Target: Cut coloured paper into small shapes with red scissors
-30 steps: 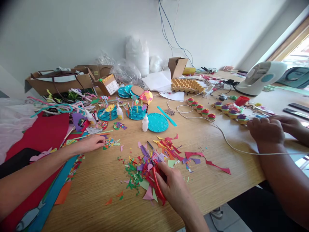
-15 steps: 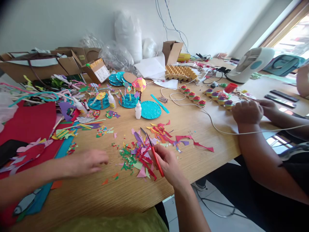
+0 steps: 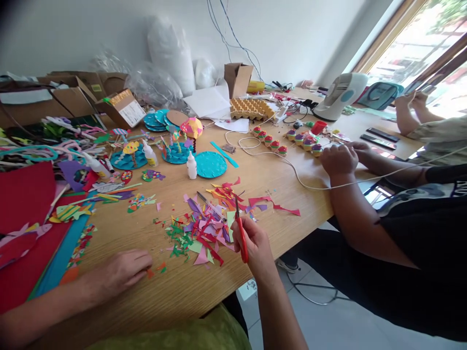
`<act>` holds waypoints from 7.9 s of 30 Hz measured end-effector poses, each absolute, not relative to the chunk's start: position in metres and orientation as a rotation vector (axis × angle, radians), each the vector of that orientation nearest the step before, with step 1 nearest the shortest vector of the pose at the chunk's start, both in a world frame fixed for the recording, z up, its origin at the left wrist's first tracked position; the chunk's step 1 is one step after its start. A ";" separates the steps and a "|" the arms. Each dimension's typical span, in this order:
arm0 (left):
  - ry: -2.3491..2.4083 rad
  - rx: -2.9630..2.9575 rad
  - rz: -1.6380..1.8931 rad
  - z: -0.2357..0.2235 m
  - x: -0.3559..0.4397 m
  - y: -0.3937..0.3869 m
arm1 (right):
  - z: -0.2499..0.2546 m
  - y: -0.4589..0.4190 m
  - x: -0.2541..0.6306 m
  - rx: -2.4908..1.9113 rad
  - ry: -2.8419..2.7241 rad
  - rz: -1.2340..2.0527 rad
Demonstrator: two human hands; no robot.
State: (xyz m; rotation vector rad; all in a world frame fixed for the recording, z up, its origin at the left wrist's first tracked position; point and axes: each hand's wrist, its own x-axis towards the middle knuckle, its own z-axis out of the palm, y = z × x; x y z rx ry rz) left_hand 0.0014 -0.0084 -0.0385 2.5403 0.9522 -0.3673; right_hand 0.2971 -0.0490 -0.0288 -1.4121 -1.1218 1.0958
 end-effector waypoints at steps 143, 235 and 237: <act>1.211 1.154 1.181 0.022 0.025 -0.012 | 0.008 -0.022 0.188 -1.214 -1.908 1.473; 1.258 1.356 0.759 -0.004 -0.007 -0.015 | -0.004 -0.014 0.180 -1.239 -1.844 1.317; 1.255 1.271 0.798 -0.005 -0.010 -0.017 | -0.008 -0.022 0.188 -1.276 -1.994 1.317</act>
